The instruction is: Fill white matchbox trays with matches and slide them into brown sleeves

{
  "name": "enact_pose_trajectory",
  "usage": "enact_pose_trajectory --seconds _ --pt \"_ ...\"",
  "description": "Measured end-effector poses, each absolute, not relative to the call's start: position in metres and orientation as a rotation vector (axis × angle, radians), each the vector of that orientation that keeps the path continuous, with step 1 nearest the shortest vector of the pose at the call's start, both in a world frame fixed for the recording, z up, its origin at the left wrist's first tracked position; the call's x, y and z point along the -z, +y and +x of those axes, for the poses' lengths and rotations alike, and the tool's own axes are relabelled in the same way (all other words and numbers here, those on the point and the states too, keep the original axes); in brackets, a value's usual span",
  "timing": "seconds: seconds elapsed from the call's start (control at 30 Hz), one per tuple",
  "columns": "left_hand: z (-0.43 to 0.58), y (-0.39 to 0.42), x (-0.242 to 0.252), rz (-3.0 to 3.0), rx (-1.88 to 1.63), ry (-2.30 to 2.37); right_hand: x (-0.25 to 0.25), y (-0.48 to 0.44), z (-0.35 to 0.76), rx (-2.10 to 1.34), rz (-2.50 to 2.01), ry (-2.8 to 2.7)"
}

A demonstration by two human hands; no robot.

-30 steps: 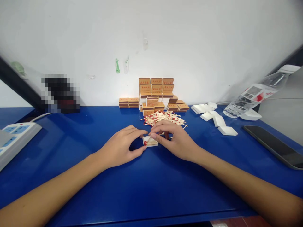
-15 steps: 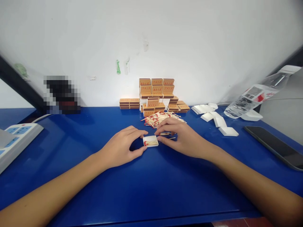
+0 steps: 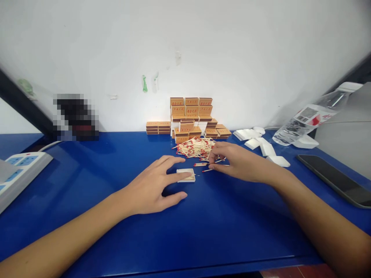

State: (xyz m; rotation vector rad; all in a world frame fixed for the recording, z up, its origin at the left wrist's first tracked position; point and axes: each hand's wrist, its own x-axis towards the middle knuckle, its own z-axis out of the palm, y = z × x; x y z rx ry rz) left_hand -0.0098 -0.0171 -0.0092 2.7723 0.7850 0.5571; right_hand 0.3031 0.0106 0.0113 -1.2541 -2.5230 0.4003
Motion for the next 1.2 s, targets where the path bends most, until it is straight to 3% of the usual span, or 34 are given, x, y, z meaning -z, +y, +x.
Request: enact_pose_trajectory --seconds 0.23,0.63,1.2 --pt "-0.009 -0.015 0.011 2.751 -0.582 0.782 -0.002 0.013 0.311 -0.579 -1.272 -2.588" --pt "-0.008 -0.009 0.016 2.698 -0.678 0.823 -0.003 -0.016 0.252 -0.392 -1.113 -2.433" --pt "-0.007 -0.01 0.019 2.694 -0.776 0.807 0.006 -0.014 0.252 -0.447 -1.071 -2.47"
